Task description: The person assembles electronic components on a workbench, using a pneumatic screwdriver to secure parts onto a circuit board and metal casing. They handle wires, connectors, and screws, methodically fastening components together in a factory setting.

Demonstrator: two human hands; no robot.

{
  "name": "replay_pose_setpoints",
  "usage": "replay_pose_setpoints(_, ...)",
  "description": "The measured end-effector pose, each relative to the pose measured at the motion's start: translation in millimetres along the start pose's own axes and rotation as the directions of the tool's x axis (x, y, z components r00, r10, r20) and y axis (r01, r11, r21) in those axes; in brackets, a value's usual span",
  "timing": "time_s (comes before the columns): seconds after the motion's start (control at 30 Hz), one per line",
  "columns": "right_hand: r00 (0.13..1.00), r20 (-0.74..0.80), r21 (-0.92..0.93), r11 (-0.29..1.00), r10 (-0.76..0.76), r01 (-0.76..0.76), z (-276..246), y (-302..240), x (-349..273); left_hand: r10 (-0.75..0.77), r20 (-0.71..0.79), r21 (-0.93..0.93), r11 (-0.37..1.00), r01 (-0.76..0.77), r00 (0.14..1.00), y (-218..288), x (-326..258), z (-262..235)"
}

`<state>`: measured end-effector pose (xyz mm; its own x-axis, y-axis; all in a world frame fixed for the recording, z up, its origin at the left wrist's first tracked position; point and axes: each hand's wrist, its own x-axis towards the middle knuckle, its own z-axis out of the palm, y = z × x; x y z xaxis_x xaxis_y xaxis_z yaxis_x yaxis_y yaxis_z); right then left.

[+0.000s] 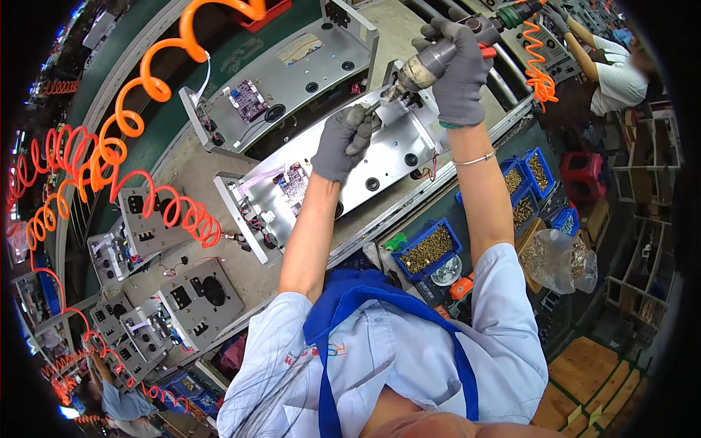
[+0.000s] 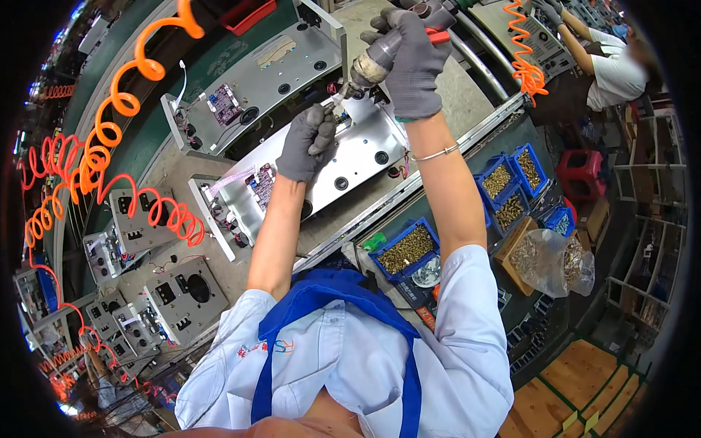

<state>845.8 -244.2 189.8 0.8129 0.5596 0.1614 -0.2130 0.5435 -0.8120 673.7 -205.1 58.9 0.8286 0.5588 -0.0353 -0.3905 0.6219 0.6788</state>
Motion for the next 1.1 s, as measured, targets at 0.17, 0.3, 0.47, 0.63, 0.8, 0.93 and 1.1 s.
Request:
replay_pose_setpoints(0.17,0.983,-0.018,-0.06,0.982,-0.182,0.181,-1,10,-5,-0.081,-0.269,-0.118,0.992,0.05,0.96,-7,13,11)
replay_pose_setpoints(0.3,0.967,0.023,-0.072,0.964,-0.255,0.256,-2,17,-14,-0.316,-0.227,-0.526,0.836,0.157,0.921,-17,28,0)
replay_pose_setpoints(0.47,0.924,0.131,-0.214,0.9,-0.36,0.381,-11,48,-11,-0.521,-0.135,-0.778,0.582,0.235,0.843,-32,63,-8)
replay_pose_setpoints(0.63,0.923,0.133,-0.284,0.879,-0.36,0.384,-6,70,-8,-0.61,-0.278,-0.785,0.59,0.191,0.742,-41,85,-10)
replay_pose_setpoints(0.8,0.847,0.305,-0.463,0.71,-0.434,0.531,-1,83,1,-0.493,-0.203,-0.705,0.673,0.223,0.846,-63,76,-44)
replay_pose_setpoints(0.93,0.891,0.258,-0.41,0.793,-0.374,0.451,1,94,1,-0.141,-0.294,-0.32,0.946,0.042,0.945,-82,35,-38)
replay_pose_setpoints(1.1,0.914,0.259,-0.37,0.842,-0.312,0.392,14,93,-8,0.079,-0.164,0.397,0.918,-0.008,0.983,-75,-4,-31)
